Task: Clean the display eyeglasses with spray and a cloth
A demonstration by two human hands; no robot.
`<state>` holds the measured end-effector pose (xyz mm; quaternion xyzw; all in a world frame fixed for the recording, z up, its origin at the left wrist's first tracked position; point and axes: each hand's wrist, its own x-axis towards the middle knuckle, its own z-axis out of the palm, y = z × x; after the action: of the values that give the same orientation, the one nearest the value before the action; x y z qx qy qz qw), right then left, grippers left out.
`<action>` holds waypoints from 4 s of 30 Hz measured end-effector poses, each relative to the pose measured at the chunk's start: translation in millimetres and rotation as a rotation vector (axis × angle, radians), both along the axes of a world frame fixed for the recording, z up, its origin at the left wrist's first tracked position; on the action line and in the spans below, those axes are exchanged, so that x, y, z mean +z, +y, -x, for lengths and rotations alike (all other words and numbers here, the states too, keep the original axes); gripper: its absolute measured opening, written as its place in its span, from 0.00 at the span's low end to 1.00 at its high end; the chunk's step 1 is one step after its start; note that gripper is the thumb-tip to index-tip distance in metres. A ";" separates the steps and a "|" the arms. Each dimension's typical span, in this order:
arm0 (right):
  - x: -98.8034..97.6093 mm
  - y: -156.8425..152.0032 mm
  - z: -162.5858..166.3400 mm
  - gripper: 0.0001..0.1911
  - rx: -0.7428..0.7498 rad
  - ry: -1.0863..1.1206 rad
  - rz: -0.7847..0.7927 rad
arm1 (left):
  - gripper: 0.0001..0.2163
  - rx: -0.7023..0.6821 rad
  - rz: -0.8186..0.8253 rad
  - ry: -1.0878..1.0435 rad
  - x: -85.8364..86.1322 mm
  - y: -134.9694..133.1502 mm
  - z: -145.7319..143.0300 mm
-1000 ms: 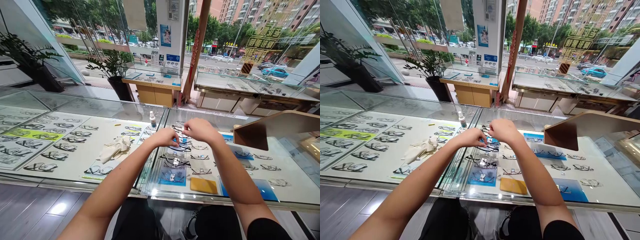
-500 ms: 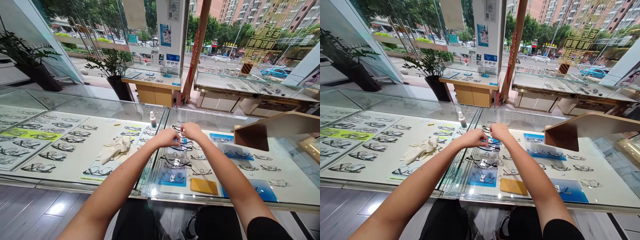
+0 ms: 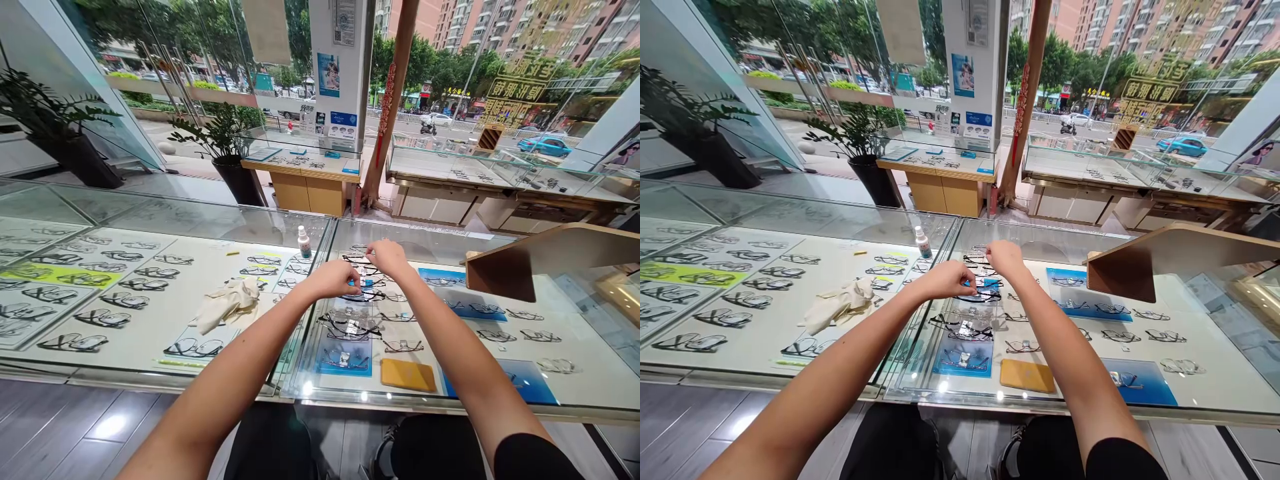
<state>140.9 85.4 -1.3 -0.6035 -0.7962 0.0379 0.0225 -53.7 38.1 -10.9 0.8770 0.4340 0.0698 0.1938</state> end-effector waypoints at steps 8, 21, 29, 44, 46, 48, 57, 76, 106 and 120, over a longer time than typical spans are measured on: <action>-15.5 10.3 -2.4 0.13 -0.020 0.035 -0.015 | 0.06 0.018 0.018 0.005 2.0 -2.0 -0.7; -7.2 13.1 -13.5 0.16 -0.070 0.114 -0.070 | 0.10 -0.096 0.270 -0.234 19.5 -3.5 11.6; -15.7 21.7 -23.4 0.17 -0.138 0.127 -0.037 | 0.17 0.006 0.354 -0.567 27.4 0.7 16.3; 26.5 -0.4 -0.8 0.21 0.109 0.575 -0.024 | 0.20 0.510 0.263 -1.316 14.6 15.6 15.7; 41.4 -12.9 4.1 0.22 0.254 0.865 0.030 | 0.19 0.526 0.153 -1.410 17.6 13.9 14.2; 56.6 -27.2 7.3 0.22 0.316 1.100 0.050 | 0.16 0.481 0.003 -1.461 28.6 9.7 9.8; 123.4 -87.7 -28.6 0.18 0.262 1.389 -0.286 | 0.12 0.209 -0.073 -1.446 131.1 -24.7 -42.0; 147.6 -126.2 -44.4 0.13 0.284 1.193 -0.308 | 0.10 0.134 -0.125 -1.389 142.0 -57.8 -51.2; 133.1 -105.7 -45.5 0.13 0.003 0.956 -0.965 | 0.13 0.113 -0.130 -1.048 145.5 -31.5 -19.1; 128.8 -100.3 -28.7 0.15 0.370 0.400 -0.850 | 0.14 0.138 -0.180 -1.063 143.8 -30.6 -17.4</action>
<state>169.7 -14.9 127.5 -0.3706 -0.8149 -0.1713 0.4114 -36.3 7.4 132.9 0.7034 0.3249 0.5532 0.3059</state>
